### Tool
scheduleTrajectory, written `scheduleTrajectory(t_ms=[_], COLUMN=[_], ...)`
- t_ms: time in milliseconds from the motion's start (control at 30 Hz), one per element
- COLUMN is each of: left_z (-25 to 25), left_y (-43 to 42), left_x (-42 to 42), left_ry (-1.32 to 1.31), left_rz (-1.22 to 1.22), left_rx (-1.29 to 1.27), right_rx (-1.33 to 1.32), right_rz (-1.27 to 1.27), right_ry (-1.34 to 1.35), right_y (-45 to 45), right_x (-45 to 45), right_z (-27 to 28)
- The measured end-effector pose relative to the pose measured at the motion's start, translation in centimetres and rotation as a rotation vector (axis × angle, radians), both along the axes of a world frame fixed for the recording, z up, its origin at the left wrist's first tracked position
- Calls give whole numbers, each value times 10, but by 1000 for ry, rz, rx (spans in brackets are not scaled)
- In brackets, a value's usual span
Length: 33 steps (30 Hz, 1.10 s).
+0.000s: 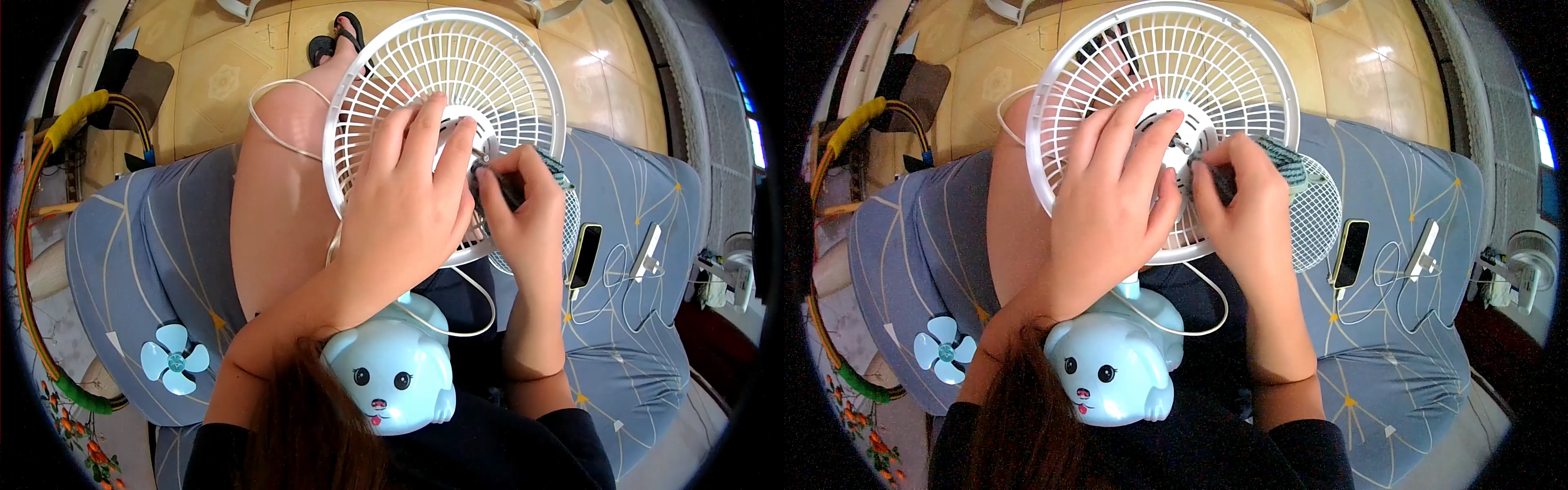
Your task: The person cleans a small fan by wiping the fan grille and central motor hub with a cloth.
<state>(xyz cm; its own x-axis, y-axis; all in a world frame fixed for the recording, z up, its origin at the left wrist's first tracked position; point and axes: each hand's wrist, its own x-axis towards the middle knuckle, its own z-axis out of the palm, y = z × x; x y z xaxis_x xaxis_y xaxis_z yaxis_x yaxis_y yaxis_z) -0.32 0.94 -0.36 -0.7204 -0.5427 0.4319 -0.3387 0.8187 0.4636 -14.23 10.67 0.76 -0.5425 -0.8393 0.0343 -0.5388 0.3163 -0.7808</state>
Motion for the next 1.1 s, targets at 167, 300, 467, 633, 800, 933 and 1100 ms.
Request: scheduleTrajectory(t_ms=[167,300,467,633,800,933,1100], left_z=[-2,-1,-1,0,2,1,-2], left_y=[0,2,2,-1,2,3,0], left_x=[0,2,1,-1,-3,-2,1], left_ry=[12,19,26,18,15,31,31], left_rz=[6,-5,-3,0,-10,2,7], left_rx=[-12,115,107,-6,102,113,28], right_rx=[33,51,12,-57,-139,-80,-41], right_rz=[113,258,345,101,-92,1,148], right_ry=[3,115,59,7,79,33,56], right_y=[8,10,10,3,-2,2,4], right_x=[5,7,-3,-1,-2,0,-1], right_z=[3,7,3,-4,-20,-10,1])
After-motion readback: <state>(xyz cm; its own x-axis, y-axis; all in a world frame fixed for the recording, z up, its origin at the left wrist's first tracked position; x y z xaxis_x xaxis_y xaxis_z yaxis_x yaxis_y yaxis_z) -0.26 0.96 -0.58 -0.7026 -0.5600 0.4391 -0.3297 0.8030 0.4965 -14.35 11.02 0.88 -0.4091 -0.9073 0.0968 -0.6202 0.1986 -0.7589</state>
